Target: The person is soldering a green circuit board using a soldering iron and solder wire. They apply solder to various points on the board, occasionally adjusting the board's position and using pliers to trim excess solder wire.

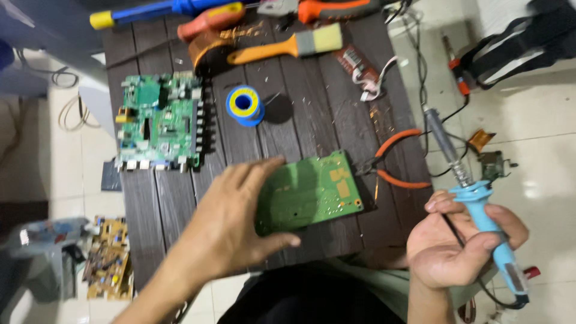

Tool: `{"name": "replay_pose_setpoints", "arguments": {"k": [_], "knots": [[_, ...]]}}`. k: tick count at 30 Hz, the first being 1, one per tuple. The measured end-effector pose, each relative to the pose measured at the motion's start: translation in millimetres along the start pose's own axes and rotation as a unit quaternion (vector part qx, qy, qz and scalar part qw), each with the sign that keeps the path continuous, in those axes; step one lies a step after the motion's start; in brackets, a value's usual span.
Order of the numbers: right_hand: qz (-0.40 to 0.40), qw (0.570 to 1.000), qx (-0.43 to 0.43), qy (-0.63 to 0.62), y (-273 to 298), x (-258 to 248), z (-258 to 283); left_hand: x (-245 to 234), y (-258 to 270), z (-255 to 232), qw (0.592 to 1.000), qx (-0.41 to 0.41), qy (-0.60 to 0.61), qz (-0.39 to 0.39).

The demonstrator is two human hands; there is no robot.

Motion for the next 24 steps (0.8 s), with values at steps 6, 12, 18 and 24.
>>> {"name": "replay_pose_setpoints", "arguments": {"k": [6, 12, 18, 24], "knots": [[0.007, 1.000, -0.029, 0.003, -1, -2, -3, -46, 8, -1, 0.997, 0.050, -0.038, -0.034], [-0.018, 1.000, 0.006, -0.012, 6, -15, -14, -19, 19, 0, 0.992, 0.109, -0.057, -0.024], [0.019, 1.000, -0.019, 0.006, 1, -1, -2, -40, 3, -11, 0.988, 0.130, -0.033, -0.073], [0.007, 1.000, 0.001, -0.005, 0, 2, 1, -28, -79, -21, 0.980, 0.130, -0.118, -0.095]]}}
Point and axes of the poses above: each hand's wrist, its own y-axis away from the middle knuckle, its own x-axis out of the palm, z = x × y, the point moved 8 cm from there along -y, towards the middle knuckle, and after that the axes turned 9 degrees about -x, right-handed, at the moved point
